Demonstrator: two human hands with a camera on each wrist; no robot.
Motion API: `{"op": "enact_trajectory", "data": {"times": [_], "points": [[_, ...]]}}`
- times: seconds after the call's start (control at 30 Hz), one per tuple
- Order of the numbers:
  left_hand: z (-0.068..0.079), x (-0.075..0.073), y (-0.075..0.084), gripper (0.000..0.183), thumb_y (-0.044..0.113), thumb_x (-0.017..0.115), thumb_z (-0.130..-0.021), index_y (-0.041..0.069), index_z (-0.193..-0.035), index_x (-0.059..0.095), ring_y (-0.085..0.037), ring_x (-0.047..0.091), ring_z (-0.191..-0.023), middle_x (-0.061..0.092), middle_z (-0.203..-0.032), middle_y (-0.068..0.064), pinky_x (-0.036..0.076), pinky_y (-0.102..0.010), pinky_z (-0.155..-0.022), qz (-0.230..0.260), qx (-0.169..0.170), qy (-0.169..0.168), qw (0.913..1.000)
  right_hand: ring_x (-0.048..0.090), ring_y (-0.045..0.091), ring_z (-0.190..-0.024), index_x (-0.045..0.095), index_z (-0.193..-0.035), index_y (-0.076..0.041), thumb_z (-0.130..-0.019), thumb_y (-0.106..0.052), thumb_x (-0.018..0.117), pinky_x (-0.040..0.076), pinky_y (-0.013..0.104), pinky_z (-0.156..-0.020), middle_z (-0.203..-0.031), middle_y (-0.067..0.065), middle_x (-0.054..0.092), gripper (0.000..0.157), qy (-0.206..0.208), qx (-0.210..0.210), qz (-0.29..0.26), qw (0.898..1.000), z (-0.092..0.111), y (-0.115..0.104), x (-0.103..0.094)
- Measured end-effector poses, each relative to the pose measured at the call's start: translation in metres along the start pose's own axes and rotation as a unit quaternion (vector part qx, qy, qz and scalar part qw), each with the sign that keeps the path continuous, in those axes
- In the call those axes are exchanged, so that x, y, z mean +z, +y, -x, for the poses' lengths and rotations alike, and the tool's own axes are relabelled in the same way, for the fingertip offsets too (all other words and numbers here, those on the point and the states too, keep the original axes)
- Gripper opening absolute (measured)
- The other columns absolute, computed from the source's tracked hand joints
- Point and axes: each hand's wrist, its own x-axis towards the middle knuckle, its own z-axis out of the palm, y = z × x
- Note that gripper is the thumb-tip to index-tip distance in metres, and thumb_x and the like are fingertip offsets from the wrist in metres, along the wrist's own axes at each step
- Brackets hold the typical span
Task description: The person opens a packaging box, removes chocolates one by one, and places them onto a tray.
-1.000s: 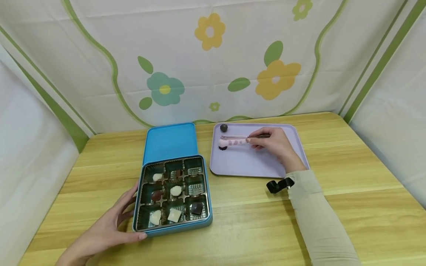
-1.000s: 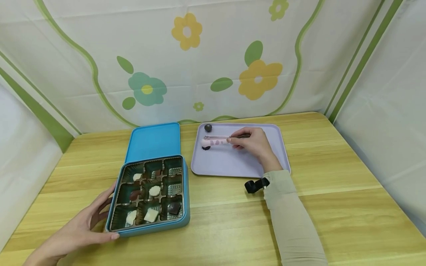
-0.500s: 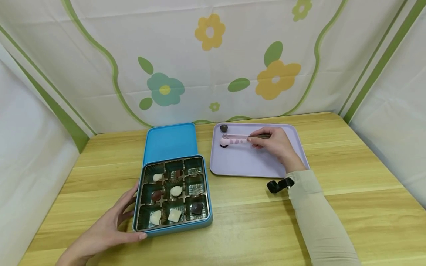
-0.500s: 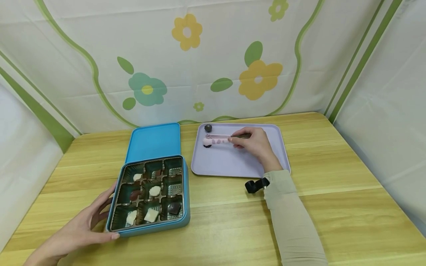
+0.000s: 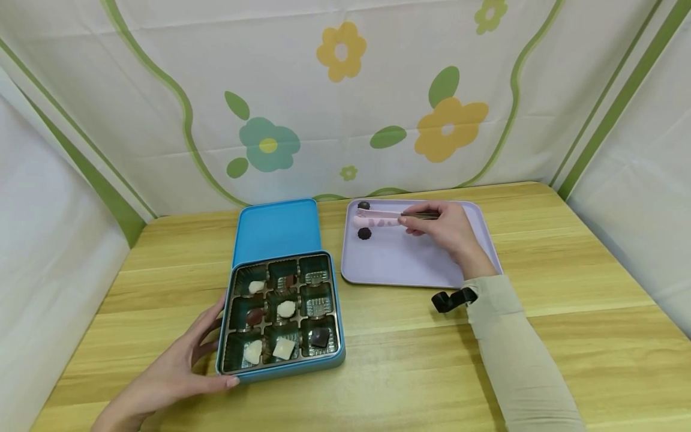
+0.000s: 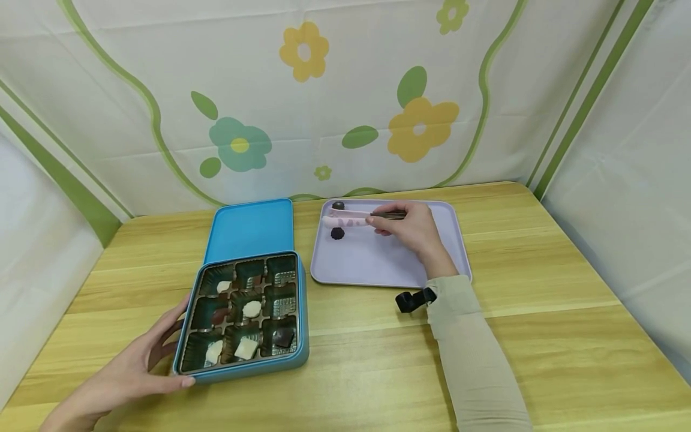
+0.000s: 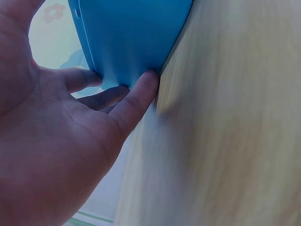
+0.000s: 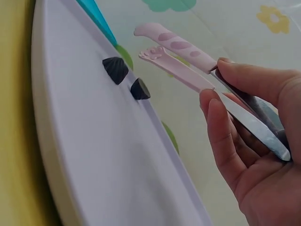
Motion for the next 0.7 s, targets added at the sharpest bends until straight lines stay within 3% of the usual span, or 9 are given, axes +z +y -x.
{"op": "enact_trajectory", "data": {"times": [0.43,0.7], "points": [[0.000,-0.001,-0.001,0.119,0.017,0.088,-0.090,0.043,-0.173,0.006,-0.062,0.037,-0.150,0.006,-0.179,-0.024,0.046,-0.011,-0.101,0.004,0.000,0.003,1.0000,0.078,0.022,-0.080,0.081,-0.115,-0.002,-0.090,-0.018,0.089,0.066,0.036,-0.079,-0.096,0.000,0.082,0.030,-0.080,-0.041,-0.003,0.996,0.007,-0.024,0.018],[-0.004,0.004,0.002,0.121,0.017,0.089,-0.089,0.041,-0.173,0.005,-0.064,0.032,-0.151,0.003,-0.179,-0.027,0.043,-0.011,-0.103,0.003,0.013,0.002,0.9999,0.078,0.030,-0.082,0.083,-0.111,-0.008,-0.089,-0.016,0.090,0.066,0.047,-0.079,-0.095,0.009,0.082,0.024,-0.132,-0.073,0.002,0.989,0.025,-0.039,0.036]]}}
